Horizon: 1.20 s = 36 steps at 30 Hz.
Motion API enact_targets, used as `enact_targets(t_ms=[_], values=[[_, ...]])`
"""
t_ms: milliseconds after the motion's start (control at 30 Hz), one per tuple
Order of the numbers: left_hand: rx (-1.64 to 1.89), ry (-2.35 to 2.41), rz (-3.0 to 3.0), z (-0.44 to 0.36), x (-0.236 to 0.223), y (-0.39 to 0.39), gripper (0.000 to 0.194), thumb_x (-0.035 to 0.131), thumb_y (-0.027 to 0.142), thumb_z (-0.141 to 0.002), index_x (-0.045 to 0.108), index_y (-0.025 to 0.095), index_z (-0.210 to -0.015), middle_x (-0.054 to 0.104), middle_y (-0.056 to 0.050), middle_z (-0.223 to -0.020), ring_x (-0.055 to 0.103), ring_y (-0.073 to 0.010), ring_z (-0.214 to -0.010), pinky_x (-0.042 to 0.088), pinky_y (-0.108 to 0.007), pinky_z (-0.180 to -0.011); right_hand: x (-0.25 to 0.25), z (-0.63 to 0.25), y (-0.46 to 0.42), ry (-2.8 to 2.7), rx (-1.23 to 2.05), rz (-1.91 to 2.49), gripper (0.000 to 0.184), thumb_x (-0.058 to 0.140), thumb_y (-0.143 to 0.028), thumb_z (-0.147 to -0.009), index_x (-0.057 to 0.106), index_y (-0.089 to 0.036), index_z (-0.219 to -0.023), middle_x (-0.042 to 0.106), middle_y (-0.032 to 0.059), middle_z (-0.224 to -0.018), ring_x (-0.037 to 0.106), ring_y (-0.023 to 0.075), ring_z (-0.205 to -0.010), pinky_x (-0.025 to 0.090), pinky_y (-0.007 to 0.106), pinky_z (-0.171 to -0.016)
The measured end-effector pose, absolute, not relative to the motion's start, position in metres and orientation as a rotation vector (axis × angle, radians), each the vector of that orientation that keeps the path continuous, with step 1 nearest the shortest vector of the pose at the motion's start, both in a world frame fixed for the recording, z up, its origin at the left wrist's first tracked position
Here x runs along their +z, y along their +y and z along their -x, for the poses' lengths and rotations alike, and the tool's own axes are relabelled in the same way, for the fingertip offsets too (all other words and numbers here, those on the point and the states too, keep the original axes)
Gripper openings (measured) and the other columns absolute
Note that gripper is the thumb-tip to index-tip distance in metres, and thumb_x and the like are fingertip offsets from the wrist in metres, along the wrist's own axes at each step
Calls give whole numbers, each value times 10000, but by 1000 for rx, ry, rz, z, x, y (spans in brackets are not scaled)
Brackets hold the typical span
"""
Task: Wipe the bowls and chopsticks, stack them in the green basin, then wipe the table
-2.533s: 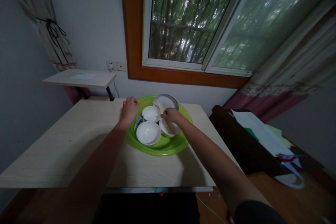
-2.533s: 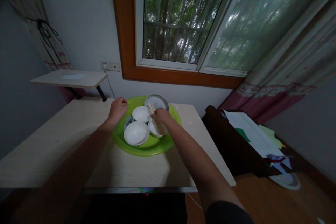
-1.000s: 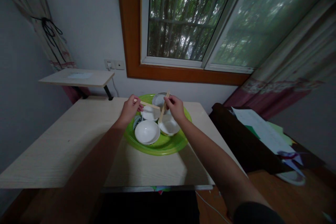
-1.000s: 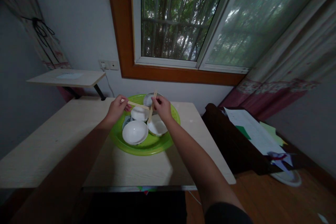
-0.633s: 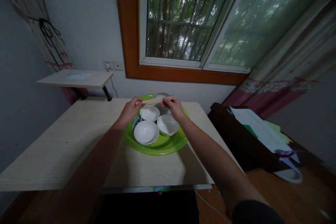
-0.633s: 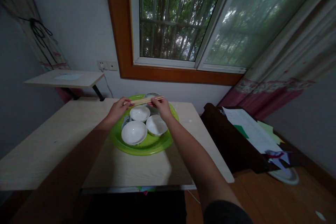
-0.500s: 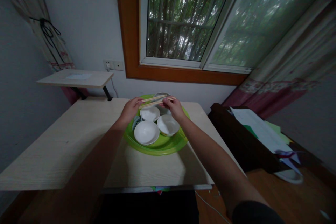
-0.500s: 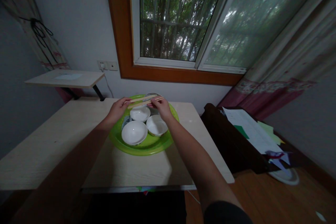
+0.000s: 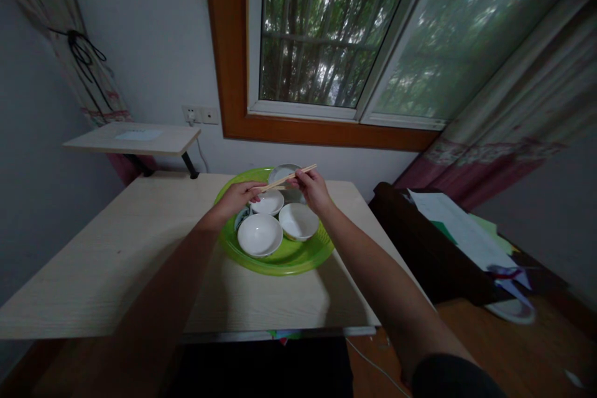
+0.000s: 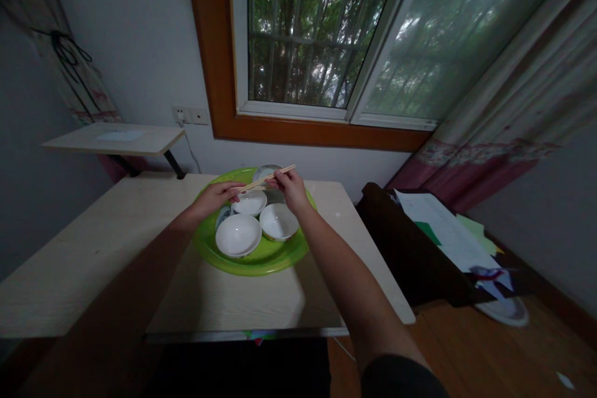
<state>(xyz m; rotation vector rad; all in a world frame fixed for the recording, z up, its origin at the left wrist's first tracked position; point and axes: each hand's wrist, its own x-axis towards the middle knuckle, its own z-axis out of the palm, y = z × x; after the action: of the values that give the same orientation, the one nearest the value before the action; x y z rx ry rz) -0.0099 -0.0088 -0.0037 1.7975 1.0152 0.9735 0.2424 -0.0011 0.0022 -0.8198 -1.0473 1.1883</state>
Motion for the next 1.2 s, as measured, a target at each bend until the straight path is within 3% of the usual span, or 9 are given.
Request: enact_targets(t_ms=[200, 367, 567, 700, 933, 1200], values=[[1117, 1194, -1743, 11, 9, -16, 380, 655, 312, -881, 769, 140, -1201, 798, -117, -1032, 721, -200, -823, 568, -308, -776, -2, -243, 3, -1078, 1197, 908, 451, 833, -565, -721, 676, -185, -908, 760, 38, -863, 701, 132, -733, 580, 225, -684], [1284, 1435, -1669, 23, 24, -26, 387, 658, 350, -888, 769, 146, -1198, 806, -97, -994, 745, -196, -834, 567, -280, -773, -4, -247, 5, -1098, 1066, 1041, 467, 705, -638, -800, 664, -184, -901, 688, 5, -724, 621, 117, -596, 522, 224, -555], [1272, 1604, -1830, 63, 29, -42, 401, 619, 421, -908, 775, 195, -1199, 809, -79, -990, 758, -227, -866, 590, -330, -832, 4, -251, 0, -1193, 877, 1088, 466, 637, -664, -828, 667, -203, -890, 668, -1, -703, 582, 125, -551, 484, 231, -499], [1138, 1676, -2274, 94, 26, -56, 356, 560, 407, -931, 793, 261, -1157, 783, -66, -1166, 715, -259, -1083, 538, -359, -1002, 15, -253, -6, -1312, 746, 1126, 468, 592, -663, -870, 687, -205, -886, 685, 8, -698, 586, 133, -550, 498, 244, -525], [717, 1634, -2594, 105, 17, -54, 425, 432, 358, -959, 777, 207, -1155, 749, -122, -1187, 684, -277, -1100, 506, -396, -1027, 15, -261, -11, -1598, 590, 1243, 371, 538, -527, -953, 708, -204, -892, 711, 12, -721, 636, 141, -586, 494, 240, -584], [542, 1550, -2623, 78, 18, -49, 212, 607, 347, -865, 777, 220, -849, 764, -156, -977, 611, -332, -1093, 452, -435, -1025, 11, -277, -29, -2132, 270, 1516, 270, 529, -318, -982, 763, -186, -1008, 791, 66, -956, 706, 185, -845, 486, 258, -774]])
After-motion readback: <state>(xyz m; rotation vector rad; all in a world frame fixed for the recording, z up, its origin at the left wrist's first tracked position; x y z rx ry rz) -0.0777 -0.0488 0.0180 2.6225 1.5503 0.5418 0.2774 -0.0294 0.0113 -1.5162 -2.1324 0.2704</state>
